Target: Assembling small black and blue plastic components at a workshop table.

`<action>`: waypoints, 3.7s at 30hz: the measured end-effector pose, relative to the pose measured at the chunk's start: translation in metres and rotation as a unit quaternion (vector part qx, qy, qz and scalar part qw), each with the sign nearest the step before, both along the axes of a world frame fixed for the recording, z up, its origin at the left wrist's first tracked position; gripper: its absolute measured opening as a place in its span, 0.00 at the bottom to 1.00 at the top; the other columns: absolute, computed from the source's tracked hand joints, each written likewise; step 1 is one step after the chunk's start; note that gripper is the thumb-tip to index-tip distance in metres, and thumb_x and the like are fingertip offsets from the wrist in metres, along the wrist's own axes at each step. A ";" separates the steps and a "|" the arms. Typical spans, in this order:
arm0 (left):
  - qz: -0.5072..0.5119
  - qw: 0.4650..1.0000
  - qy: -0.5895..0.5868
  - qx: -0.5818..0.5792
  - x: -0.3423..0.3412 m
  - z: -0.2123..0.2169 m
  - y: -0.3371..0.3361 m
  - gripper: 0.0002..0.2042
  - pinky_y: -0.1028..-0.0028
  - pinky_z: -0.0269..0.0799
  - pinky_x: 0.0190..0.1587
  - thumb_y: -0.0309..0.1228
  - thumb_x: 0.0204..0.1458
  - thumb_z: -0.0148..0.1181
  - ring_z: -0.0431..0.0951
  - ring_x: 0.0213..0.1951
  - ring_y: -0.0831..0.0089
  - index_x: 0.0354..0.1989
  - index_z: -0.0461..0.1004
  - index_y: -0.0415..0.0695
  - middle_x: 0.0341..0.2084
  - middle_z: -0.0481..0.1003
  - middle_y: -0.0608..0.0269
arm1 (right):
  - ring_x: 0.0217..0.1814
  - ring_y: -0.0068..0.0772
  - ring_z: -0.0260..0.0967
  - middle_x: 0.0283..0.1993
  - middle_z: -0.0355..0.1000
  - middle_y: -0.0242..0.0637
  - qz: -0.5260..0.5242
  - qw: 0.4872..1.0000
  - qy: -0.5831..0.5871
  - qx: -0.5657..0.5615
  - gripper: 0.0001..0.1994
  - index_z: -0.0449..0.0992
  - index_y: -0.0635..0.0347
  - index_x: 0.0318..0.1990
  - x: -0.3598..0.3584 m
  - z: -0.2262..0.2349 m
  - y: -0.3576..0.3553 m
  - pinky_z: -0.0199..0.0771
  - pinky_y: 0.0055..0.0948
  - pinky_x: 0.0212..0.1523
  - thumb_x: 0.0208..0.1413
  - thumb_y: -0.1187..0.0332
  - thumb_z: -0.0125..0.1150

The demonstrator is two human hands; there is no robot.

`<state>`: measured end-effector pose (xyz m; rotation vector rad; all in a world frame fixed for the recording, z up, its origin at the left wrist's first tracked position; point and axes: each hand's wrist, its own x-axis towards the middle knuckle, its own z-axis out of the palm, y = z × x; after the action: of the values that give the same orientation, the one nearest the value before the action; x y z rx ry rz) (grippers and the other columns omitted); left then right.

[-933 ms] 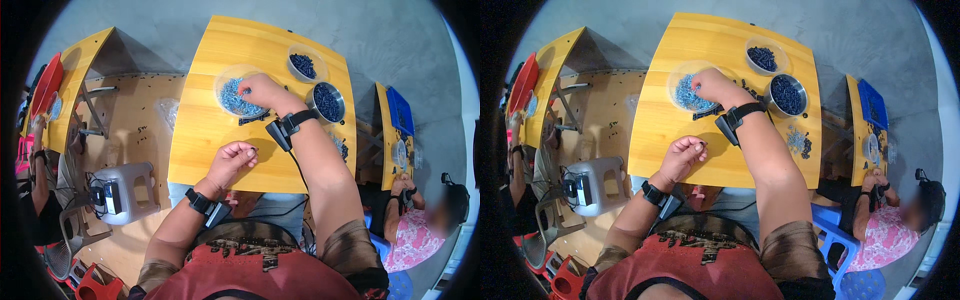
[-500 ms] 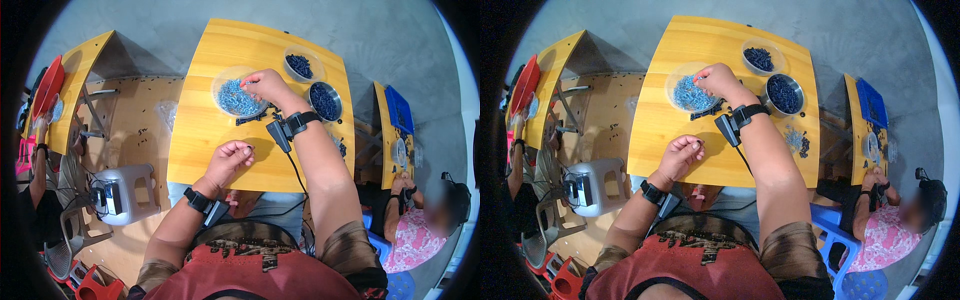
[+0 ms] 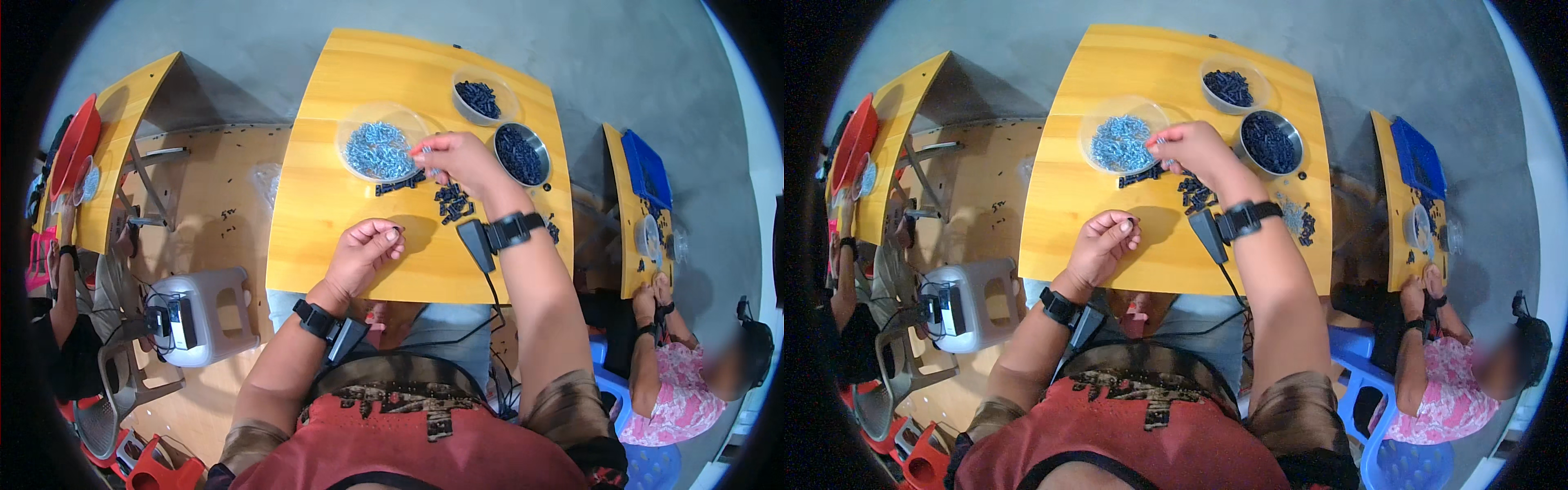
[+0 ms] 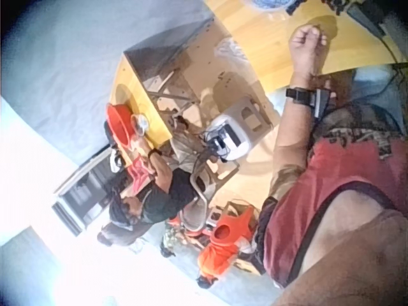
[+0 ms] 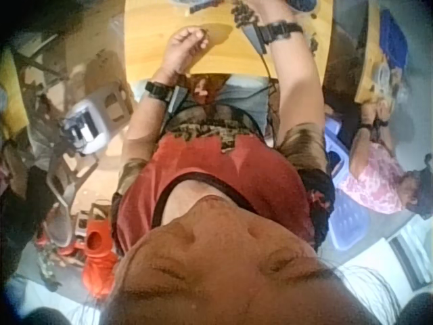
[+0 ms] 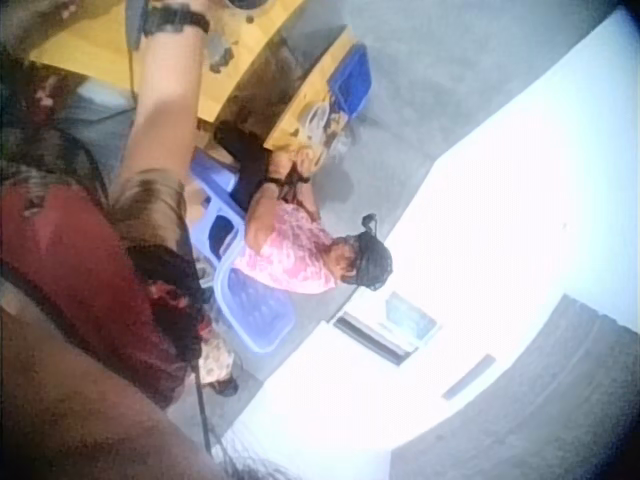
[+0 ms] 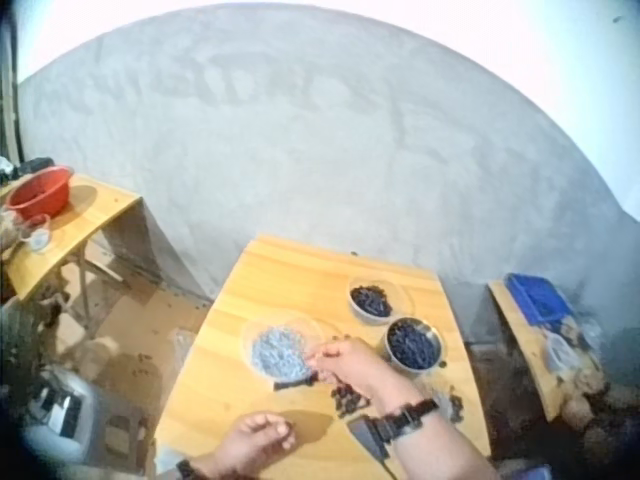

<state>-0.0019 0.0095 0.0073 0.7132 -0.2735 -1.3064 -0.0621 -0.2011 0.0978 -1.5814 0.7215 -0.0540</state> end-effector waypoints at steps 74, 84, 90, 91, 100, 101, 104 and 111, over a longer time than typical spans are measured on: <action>0.342 0.858 -0.381 0.046 -0.090 -0.010 -0.087 0.05 0.74 0.63 0.47 0.27 0.56 0.47 0.69 0.42 0.70 0.36 0.65 0.39 0.39 0.70 0.55 | 0.31 0.22 0.65 0.36 0.70 0.36 -0.231 0.924 -0.267 -0.149 0.09 0.75 0.67 0.33 -0.107 -0.084 0.044 0.65 0.19 0.30 0.54 0.72 0.49; 0.319 0.863 -0.387 0.054 -0.090 -0.009 -0.084 0.07 0.76 0.59 0.51 0.28 0.58 0.44 0.66 0.44 0.75 0.39 0.65 0.38 0.42 0.69 0.60 | 0.30 0.19 0.61 0.35 0.68 0.34 -0.243 0.904 -0.328 -0.126 0.10 0.75 0.66 0.32 -0.108 -0.091 0.038 0.59 0.18 0.30 0.54 0.71 0.48; 0.324 0.825 -0.462 0.040 -0.090 -0.010 -0.087 0.07 0.77 0.60 0.49 0.28 0.58 0.43 0.66 0.43 0.76 0.39 0.66 0.38 0.41 0.68 0.61 | 0.37 0.22 0.61 0.40 0.66 0.35 -0.268 0.876 -0.398 -0.052 0.11 0.72 0.67 0.39 -0.112 -0.097 0.033 0.59 0.21 0.39 0.53 0.70 0.47; 0.331 0.840 -0.428 0.040 -0.091 -0.010 -0.087 0.07 0.77 0.60 0.49 0.28 0.58 0.43 0.66 0.42 0.77 0.39 0.66 0.39 0.40 0.69 0.62 | 0.39 0.23 0.61 0.41 0.66 0.36 -0.282 0.869 -0.405 -0.034 0.12 0.71 0.67 0.42 -0.112 -0.098 0.033 0.59 0.22 0.42 0.53 0.70 0.47; 0.328 0.868 -0.373 0.017 -0.086 -0.015 -0.084 0.08 0.77 0.60 0.49 0.30 0.59 0.44 0.66 0.42 0.78 0.39 0.66 0.39 0.39 0.69 0.63 | 0.44 0.27 0.62 0.44 0.67 0.39 -0.297 0.836 -0.453 0.092 0.14 0.67 0.69 0.46 -0.118 -0.085 0.035 0.61 0.26 0.48 0.50 0.74 0.47; 0.333 0.873 -0.356 0.014 -0.087 -0.016 -0.085 0.08 0.77 0.60 0.49 0.30 0.59 0.44 0.66 0.42 0.77 0.39 0.66 0.39 0.39 0.69 0.63 | 0.44 0.27 0.62 0.44 0.67 0.39 -0.296 0.835 -0.454 0.092 0.14 0.67 0.69 0.46 -0.118 -0.084 0.037 0.61 0.26 0.48 0.50 0.74 0.47; 0.348 0.874 -0.340 0.007 -0.086 -0.018 -0.086 0.08 0.77 0.62 0.47 0.30 0.58 0.45 0.67 0.40 0.77 0.37 0.66 0.39 0.37 0.70 0.61 | 0.43 0.28 0.64 0.42 0.68 0.40 -0.307 0.853 -0.415 0.069 0.13 0.68 0.70 0.44 -0.125 -0.083 0.043 0.61 0.26 0.47 0.50 0.76 0.47; 0.351 0.868 -0.351 0.010 -0.085 -0.018 -0.085 0.07 0.77 0.63 0.45 0.29 0.58 0.45 0.68 0.38 0.77 0.36 0.66 0.38 0.35 0.71 0.61 | 0.38 0.26 0.66 0.38 0.70 0.38 -0.285 0.879 -0.379 0.041 0.10 0.71 0.69 0.40 -0.150 -0.086 0.062 0.64 0.24 0.42 0.51 0.78 0.48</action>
<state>-0.0870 -0.0758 -0.0110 1.1614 -0.5245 -0.3158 -0.2122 -0.1388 0.0114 -1.0770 0.5180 -1.0109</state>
